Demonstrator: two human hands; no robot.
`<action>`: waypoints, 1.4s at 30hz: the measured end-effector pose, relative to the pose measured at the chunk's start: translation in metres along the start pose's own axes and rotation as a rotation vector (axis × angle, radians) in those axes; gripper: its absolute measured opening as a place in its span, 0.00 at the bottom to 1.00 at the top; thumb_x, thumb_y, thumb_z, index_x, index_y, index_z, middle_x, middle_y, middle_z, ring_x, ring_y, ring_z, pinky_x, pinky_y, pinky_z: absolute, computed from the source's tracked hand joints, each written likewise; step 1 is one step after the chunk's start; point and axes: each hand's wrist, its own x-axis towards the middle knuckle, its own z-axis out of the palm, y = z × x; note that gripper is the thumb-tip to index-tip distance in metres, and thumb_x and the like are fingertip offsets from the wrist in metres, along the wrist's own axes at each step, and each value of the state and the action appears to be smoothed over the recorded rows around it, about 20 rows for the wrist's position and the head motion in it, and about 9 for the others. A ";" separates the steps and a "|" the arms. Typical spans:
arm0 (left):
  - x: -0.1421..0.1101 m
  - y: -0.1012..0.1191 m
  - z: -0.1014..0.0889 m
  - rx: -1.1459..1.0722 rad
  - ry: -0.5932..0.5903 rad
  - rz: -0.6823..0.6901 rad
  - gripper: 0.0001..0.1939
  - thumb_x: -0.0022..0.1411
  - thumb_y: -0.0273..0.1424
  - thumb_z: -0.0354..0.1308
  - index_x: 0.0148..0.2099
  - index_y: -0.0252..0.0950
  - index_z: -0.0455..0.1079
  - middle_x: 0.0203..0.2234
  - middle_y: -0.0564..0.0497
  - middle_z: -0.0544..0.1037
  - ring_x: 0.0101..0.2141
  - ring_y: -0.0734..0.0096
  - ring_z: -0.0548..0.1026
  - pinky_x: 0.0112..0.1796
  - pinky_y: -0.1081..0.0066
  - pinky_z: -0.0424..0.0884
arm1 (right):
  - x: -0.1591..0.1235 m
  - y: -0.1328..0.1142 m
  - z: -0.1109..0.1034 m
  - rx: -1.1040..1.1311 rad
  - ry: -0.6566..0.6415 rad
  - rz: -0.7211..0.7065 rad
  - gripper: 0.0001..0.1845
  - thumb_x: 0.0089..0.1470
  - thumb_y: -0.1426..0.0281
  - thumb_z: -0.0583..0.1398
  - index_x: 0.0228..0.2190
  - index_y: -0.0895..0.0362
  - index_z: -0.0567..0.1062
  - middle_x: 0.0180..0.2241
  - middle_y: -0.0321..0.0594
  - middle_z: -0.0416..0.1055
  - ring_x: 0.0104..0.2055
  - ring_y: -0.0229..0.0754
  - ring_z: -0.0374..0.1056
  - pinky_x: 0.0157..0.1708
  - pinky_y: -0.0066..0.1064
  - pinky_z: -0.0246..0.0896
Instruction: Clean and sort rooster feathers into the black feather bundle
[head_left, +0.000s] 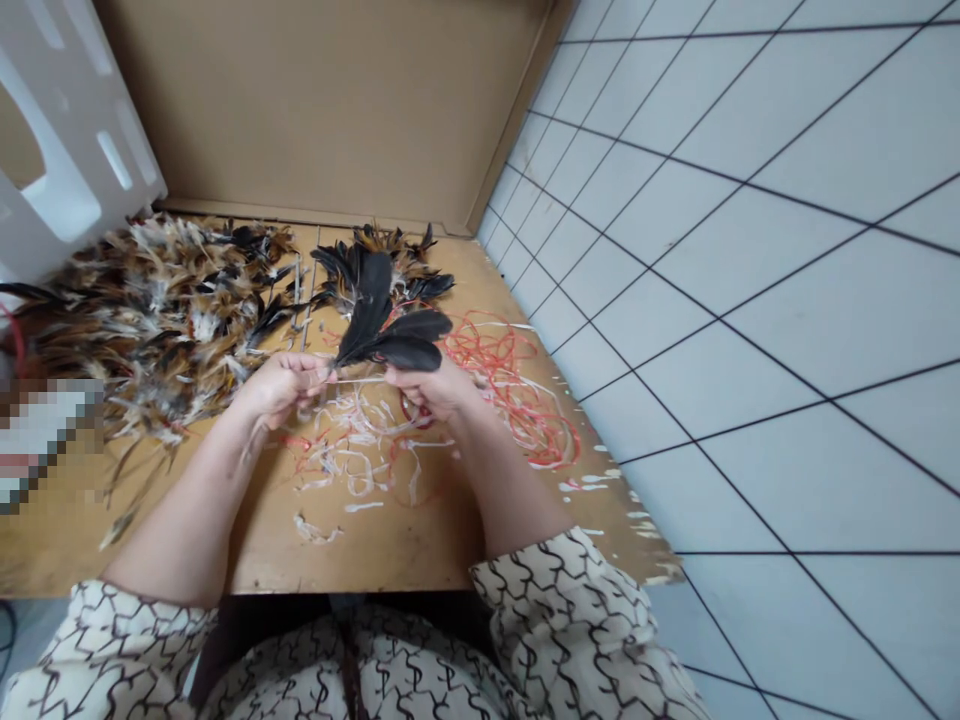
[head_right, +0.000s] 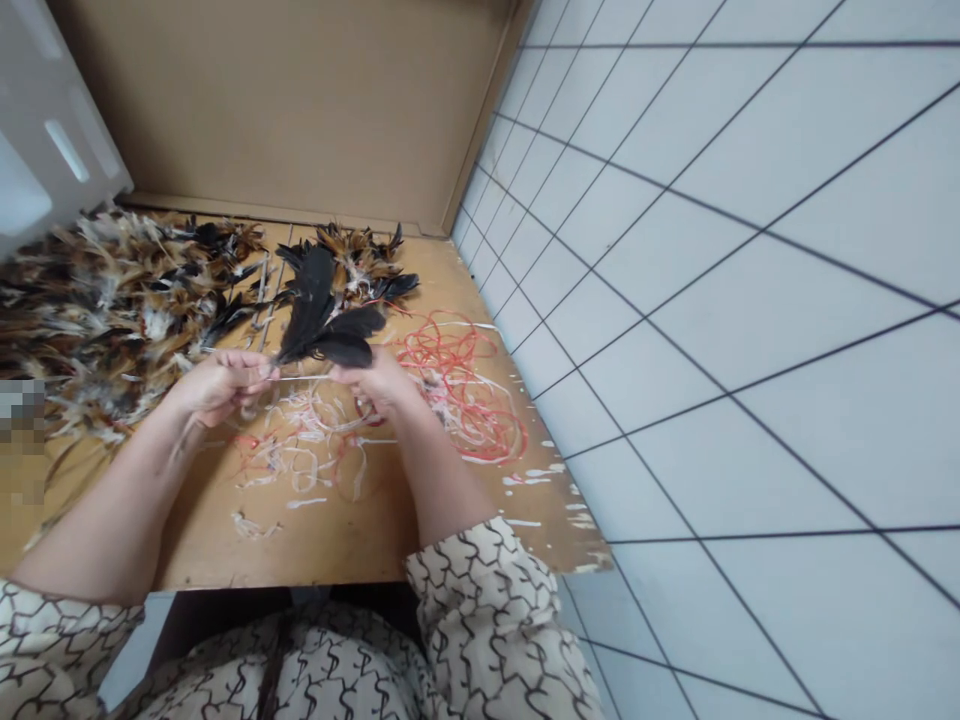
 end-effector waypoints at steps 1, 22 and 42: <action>0.001 0.000 0.000 -0.016 0.005 0.012 0.11 0.33 0.31 0.67 0.19 0.30 0.70 0.08 0.57 0.60 0.11 0.86 0.51 0.14 0.80 0.43 | 0.000 0.000 -0.001 -0.010 0.002 -0.020 0.09 0.31 0.73 0.62 0.16 0.58 0.64 0.11 0.24 0.53 0.13 0.25 0.40 0.15 0.24 0.30; 0.010 -0.012 -0.005 0.169 0.150 0.129 0.16 0.33 0.38 0.66 0.17 0.33 0.65 0.11 0.57 0.65 0.12 0.85 0.54 0.16 0.78 0.47 | -0.002 -0.007 -0.006 0.328 -0.117 -0.039 0.12 0.42 0.66 0.63 0.20 0.60 0.67 0.10 0.22 0.42 0.14 0.25 0.36 0.14 0.21 0.33; 0.012 -0.010 -0.008 0.535 0.469 0.297 0.10 0.46 0.29 0.55 0.15 0.36 0.62 0.11 0.57 0.59 0.17 0.77 0.56 0.22 0.75 0.51 | -0.014 -0.010 0.011 -0.016 -0.083 -0.140 0.14 0.35 0.61 0.65 0.21 0.59 0.71 0.12 0.25 0.52 0.14 0.25 0.41 0.15 0.23 0.31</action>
